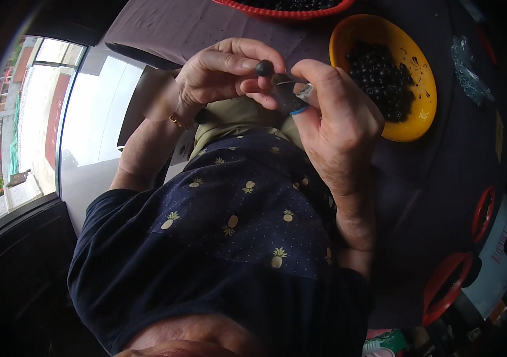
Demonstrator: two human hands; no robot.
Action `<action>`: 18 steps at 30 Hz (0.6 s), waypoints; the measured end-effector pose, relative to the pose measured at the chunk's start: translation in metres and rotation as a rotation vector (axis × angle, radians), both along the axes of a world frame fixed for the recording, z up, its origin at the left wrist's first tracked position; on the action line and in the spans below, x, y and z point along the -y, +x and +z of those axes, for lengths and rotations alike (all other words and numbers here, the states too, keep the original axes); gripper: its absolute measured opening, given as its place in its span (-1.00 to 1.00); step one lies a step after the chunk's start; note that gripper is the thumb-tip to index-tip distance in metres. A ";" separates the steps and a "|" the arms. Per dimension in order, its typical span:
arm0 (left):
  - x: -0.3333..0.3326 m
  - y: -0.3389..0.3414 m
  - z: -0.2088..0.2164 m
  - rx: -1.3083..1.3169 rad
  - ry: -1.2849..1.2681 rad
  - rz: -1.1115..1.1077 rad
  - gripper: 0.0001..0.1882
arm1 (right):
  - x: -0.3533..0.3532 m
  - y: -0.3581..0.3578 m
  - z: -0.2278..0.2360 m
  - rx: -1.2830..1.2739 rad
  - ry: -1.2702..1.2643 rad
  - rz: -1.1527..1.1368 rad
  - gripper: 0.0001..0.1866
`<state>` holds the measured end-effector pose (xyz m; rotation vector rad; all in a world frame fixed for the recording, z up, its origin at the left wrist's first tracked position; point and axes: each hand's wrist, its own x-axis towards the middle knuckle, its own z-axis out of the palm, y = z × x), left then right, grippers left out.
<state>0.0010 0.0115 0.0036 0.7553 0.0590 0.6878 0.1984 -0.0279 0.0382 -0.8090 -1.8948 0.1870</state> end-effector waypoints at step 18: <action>-0.024 0.047 0.043 -0.704 0.448 0.524 -0.74 | 0.010 0.004 0.009 -0.006 0.060 -0.129 -0.71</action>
